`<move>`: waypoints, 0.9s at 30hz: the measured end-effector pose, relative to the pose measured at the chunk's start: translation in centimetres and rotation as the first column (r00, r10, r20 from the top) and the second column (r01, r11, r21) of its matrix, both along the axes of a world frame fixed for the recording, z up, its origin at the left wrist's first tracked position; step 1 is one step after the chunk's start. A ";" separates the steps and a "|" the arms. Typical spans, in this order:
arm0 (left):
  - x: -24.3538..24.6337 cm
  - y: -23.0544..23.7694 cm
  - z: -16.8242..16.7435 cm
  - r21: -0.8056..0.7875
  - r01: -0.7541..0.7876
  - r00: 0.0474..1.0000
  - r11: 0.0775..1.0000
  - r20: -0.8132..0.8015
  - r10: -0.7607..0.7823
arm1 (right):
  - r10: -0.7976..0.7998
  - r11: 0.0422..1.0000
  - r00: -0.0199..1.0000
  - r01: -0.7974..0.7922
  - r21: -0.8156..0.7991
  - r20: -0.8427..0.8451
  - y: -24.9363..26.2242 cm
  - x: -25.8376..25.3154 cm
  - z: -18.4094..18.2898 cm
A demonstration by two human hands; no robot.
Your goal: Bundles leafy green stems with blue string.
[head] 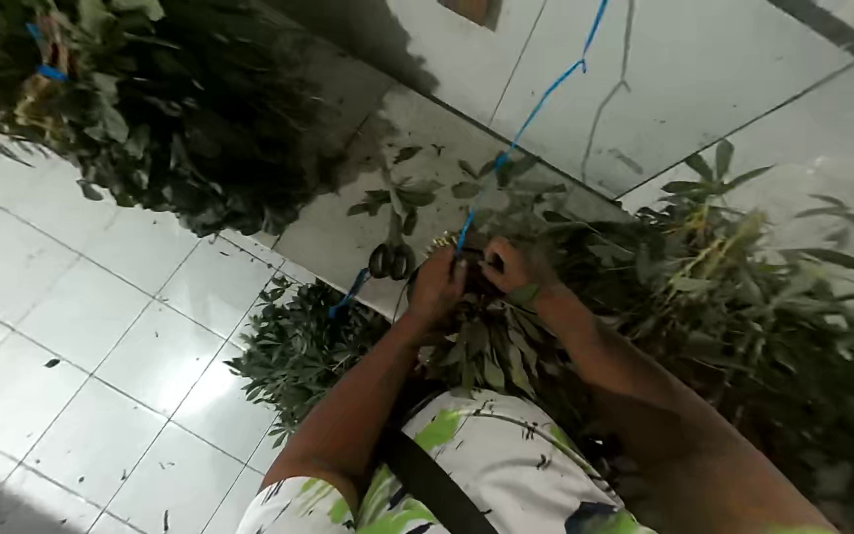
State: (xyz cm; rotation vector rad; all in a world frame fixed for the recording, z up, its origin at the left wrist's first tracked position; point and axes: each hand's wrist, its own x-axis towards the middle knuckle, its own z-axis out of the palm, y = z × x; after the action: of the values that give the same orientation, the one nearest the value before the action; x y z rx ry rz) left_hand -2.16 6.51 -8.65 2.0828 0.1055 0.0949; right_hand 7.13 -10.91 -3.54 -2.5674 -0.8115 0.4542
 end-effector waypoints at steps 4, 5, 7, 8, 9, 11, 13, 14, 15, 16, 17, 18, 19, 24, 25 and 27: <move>-0.6 0.1 0.2 -0.119 0.012 1.000 0.993 0.025 -0.009 | -0.027 0.991 0.999 0.031 0.127 -0.038 -0.8 0.1 -1.5; -0.5 0.2 0.0 -0.128 0.014 0.999 0.992 0.031 -0.010 | -0.040 0.990 0.998 0.045 0.136 -0.041 -0.9 0.2 -1.7; -0.4 0.2 -0.1 -0.146 0.022 0.999 0.989 0.043 -0.015 | -0.080 0.993 0.996 0.082 0.089 -0.028 -0.5 0.4 -1.0; -0.4 0.1 -0.1 -0.159 0.025 0.999 0.987 0.048 -0.017 | -0.086 0.995 0.996 0.086 0.046 0.002 -0.2 0.4 -0.3; -0.3 0.0 -0.3 -0.171 0.028 0.998 0.985 0.057 -0.019 | -0.081 0.996 0.996 0.080 0.027 0.043 0.1 0.5 0.1; -0.2 0.0 -0.4 -0.179 0.031 0.998 0.983 0.054 -0.022 | -0.069 0.997 0.993 0.067 0.024 0.094 0.8 1.0 0.6; -0.3 0.0 -0.4 -0.185 0.033 0.998 0.982 0.056 -0.023 | 0.001 0.999 0.994 -0.005 0.033 0.107 1.2 1.5 0.5; -0.3 0.1 -0.4 -0.189 0.036 0.998 0.981 0.058 -0.025 | 0.049 0.999 0.997 -0.049 0.000 0.066 1.5 1.8 0.6; -0.4 0.2 -0.3 -0.197 0.037 0.998 0.980 0.055 -0.027 | 0.082 0.996 0.996 -0.081 -0.034 0.020 1.6 2.0 0.5; -0.4 0.2 -0.2 -0.209 0.035 0.998 0.977 0.049 -0.025 | 0.095 0.992 0.995 -0.096 -0.079 -0.024 1.6 2.1 0.3; -0.5 0.2 -0.1 -0.223 0.030 0.999 0.974 0.043 -0.021 | 0.092 0.989 0.994 -0.099 -0.111 -0.066 1.5 2.1 0.2; -0.5 0.2 0.0 -0.238 0.028 0.999 0.971 0.038 -0.019 | 0.096 0.987 0.991 -0.106 -0.118 -0.090 1.2 2.3 0.0; -0.6 0.2 0.0 -0.251 0.028 0.999 0.967 0.038 -0.019 | 0.103 0.988 0.988 -0.115 -0.107 -0.113 0.8 2.4 -0.1; -0.7 0.4 0.0 -0.249 0.052 0.998 0.967 0.048 -0.041 | 0.091 0.995 0.954 -0.076 0.063 -0.287 0.4 3.0 1.0; -0.6 0.4 0.2 -0.248 0.059 0.998 0.967 0.047 -0.049 | 0.080 0.994 0.948 -0.053 0.095 -0.307 0.8 2.9 1.4; -0.2 0.3 0.1 -0.271 0.056 0.998 0.961 0.048 -0.044 | 0.028 0.988 0.933 0.028 0.149 -0.358 1.5 2.6 1.8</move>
State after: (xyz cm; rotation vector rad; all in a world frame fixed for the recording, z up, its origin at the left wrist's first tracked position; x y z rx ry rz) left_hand -2.39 6.78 -8.52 1.8061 0.0378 0.0879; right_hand 9.75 -9.39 -1.71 -2.2489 -0.6832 0.8017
